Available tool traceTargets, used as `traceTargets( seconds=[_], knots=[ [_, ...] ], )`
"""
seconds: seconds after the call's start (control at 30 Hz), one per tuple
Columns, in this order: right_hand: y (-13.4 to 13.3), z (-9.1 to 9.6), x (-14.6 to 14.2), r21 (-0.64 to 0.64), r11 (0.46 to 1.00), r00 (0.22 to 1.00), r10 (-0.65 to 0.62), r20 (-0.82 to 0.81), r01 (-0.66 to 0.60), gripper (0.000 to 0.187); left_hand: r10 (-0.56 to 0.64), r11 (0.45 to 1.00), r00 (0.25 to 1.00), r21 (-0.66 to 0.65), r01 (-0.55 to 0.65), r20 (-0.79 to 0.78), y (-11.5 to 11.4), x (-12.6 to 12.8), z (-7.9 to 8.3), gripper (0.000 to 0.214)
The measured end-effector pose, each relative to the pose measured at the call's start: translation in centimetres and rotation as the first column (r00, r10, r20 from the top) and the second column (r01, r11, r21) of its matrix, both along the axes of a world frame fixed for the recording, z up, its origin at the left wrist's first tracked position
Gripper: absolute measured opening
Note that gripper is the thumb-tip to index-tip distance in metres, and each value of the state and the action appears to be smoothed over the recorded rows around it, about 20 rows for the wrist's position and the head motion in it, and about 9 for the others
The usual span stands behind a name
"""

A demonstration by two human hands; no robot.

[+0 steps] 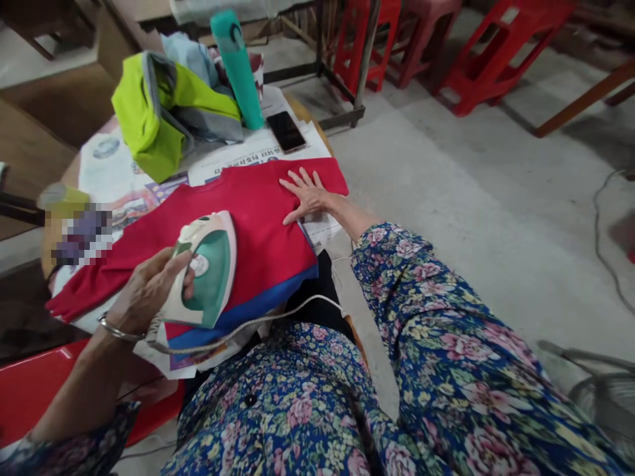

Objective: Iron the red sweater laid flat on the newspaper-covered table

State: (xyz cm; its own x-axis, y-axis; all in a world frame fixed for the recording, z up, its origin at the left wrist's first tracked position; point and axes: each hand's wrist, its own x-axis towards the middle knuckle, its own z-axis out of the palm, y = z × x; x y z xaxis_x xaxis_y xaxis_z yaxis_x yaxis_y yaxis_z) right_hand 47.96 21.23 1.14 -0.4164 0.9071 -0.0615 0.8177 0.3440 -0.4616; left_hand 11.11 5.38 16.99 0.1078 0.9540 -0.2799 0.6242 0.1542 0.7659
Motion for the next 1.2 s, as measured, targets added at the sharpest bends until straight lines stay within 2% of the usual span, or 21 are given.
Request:
traceTargets(
  seconds=[0.07, 0.17, 0.27, 0.37, 0.47, 0.57, 0.7, 0.8, 0.87, 1.0, 1.1, 1.2],
  knots=[
    [-0.2, 0.0, 0.0, 0.005, 1.0, 1.0, -0.013, -0.024, 0.013, 0.134, -0.121, 0.993, 0.99, 0.003, 0.121, -0.073, -0.4, 0.8, 0.2, 0.045],
    [-0.4, 0.1, -0.1, 0.005, 0.999, 0.998, -0.038, -0.049, 0.039, 0.129, -0.252, 0.966, 0.964, -0.082, 0.245, -0.091, -2.1, 1.2, 0.6, 0.045],
    [-0.6, 0.3, -0.1, -0.003, 0.999, 0.998, -0.036, -0.042, 0.036, 0.128, -0.315, 0.934, 0.948, -0.195, 0.3, -0.047, -4.0, 0.5, 1.1, 0.046],
    [-0.8, 0.6, -0.4, -0.006, 0.999, 0.999, -0.032, -0.03, 0.032, 0.125, -0.349, 0.914, 0.937, -0.225, 0.337, -0.011, -4.8, -0.8, 1.9, 0.048],
    [-0.9, 0.8, -1.0, -0.009, 0.996, 0.996, -0.089, -0.015, 0.089, 0.1, -0.332, 0.928, 0.943, -0.189, 0.322, -0.02, -4.2, -1.2, 2.6, 0.05],
    [-0.9, 0.9, -1.6, -0.013, 0.987, 0.987, -0.161, 0.004, 0.161, 0.073, -0.244, 0.96, 0.97, -0.14, 0.241, 0.0, -2.4, -0.1, 2.3, 0.051],
    [-0.9, 1.3, -2.0, -0.008, 0.987, 0.987, -0.159, 0.028, 0.159, 0.069, -0.159, 0.984, 0.981, -0.058, 0.166, 0.115, 0.5, 3.3, 0.2, 0.048],
    [-1.0, 1.5, -1.9, -0.018, 0.988, 0.987, -0.153, 0.053, 0.154, 0.069, -0.151, 0.987, 0.968, -0.032, 0.16, 0.198, 1.4, 6.4, -1.3, 0.044],
    [-1.0, 1.3, -1.8, -0.004, 0.989, 0.988, -0.146, 0.058, 0.146, 0.068, -0.167, 0.982, 0.959, -0.052, 0.183, 0.23, 0.8, 8.1, -1.8, 0.038],
    [-1.1, 0.8, -1.5, 0.037, 0.991, 0.99, -0.131, 0.057, 0.129, 0.067, -0.206, 0.964, 0.938, -0.105, 0.243, 0.277, -2.2, 10.1, -1.9, 0.029],
    [-1.2, 0.9, -1.4, 0.034, 0.991, 0.99, -0.129, 0.059, 0.127, 0.067, -0.219, 0.954, 0.924, -0.128, 0.269, 0.313, -4.4, 10.0, -2.1, 0.031],
    [-1.2, 1.4, -1.6, 0.019, 0.989, 0.988, -0.15, 0.041, 0.15, 0.066, -0.207, 0.952, 0.914, -0.145, 0.271, 0.35, -5.6, 9.1, -2.6, 0.035]
  ],
)
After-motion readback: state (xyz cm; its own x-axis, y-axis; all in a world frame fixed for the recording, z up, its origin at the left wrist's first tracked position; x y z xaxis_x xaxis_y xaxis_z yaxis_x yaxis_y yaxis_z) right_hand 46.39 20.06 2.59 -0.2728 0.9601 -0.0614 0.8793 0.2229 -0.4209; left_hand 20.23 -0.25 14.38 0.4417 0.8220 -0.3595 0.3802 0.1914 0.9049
